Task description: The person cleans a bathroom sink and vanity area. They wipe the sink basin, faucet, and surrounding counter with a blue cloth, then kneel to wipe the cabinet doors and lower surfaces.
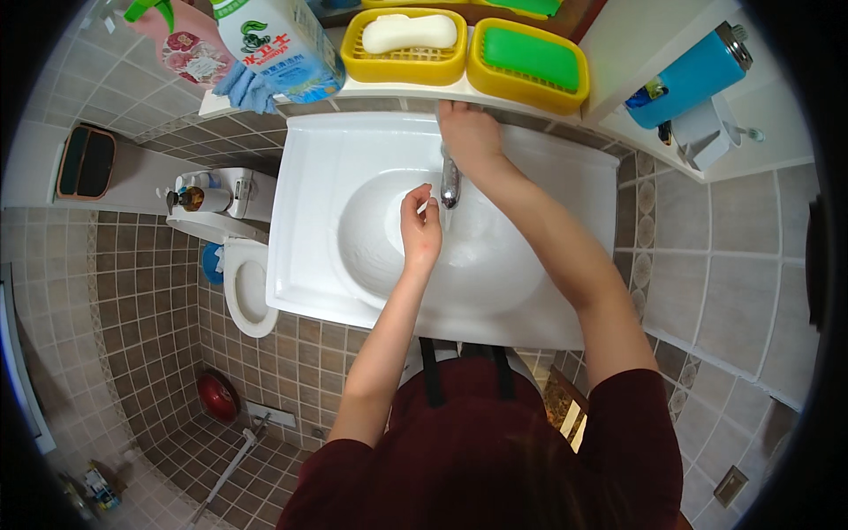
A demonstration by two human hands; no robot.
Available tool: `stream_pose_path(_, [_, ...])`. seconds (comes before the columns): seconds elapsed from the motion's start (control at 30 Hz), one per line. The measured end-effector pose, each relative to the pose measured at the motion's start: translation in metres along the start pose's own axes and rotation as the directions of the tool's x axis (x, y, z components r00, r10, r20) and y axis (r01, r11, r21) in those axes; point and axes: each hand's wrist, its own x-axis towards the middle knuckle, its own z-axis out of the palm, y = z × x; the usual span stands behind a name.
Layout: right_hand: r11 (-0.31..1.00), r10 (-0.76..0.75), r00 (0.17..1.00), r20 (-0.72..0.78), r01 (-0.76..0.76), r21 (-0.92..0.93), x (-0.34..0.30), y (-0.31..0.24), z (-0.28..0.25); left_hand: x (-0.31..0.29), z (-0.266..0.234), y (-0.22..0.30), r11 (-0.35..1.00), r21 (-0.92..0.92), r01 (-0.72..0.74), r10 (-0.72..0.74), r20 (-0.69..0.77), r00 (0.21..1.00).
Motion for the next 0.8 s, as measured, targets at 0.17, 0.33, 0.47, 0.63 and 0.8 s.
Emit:
stream_pose_path(0.17, [0.996, -0.049, 0.994, 0.094, 0.041, 0.082, 0.005, 0.017, 0.004, 0.000, -0.003, -0.003, 1.000, 0.027, -0.005, 0.005, -0.001, 1.000])
stream_pose_path(0.33, [0.913, 0.107, 0.967, 0.230, -0.187, 0.362, -0.055, 0.043, -0.023, 0.001, -0.021, -0.002, 0.999, 0.051, 0.016, -0.014, -0.025, 1.000])
stream_pose_path(0.47, [0.747, 0.194, 0.975, 0.104, -0.216, 0.629, -0.094, 0.072, -0.021, 0.002, -0.027, -0.003, 0.998, 0.061, -0.015, 0.016, -0.016, 1.000])
stream_pose_path(0.63, [0.434, 0.167, 0.984, 0.069, -0.136, 0.891, -0.103, 0.089, 0.032, 0.015, -0.013, 0.029, 0.989, 0.137, -0.059, 0.047, 0.091, 0.995])
stream_pose_path(0.8, [0.177, 0.205, 0.974, -0.095, 0.059, 0.982, -0.042, 0.035, 0.050, 0.079, 0.016, 0.061, 0.997, -0.025, -0.067, 0.071, 0.280, 0.957])
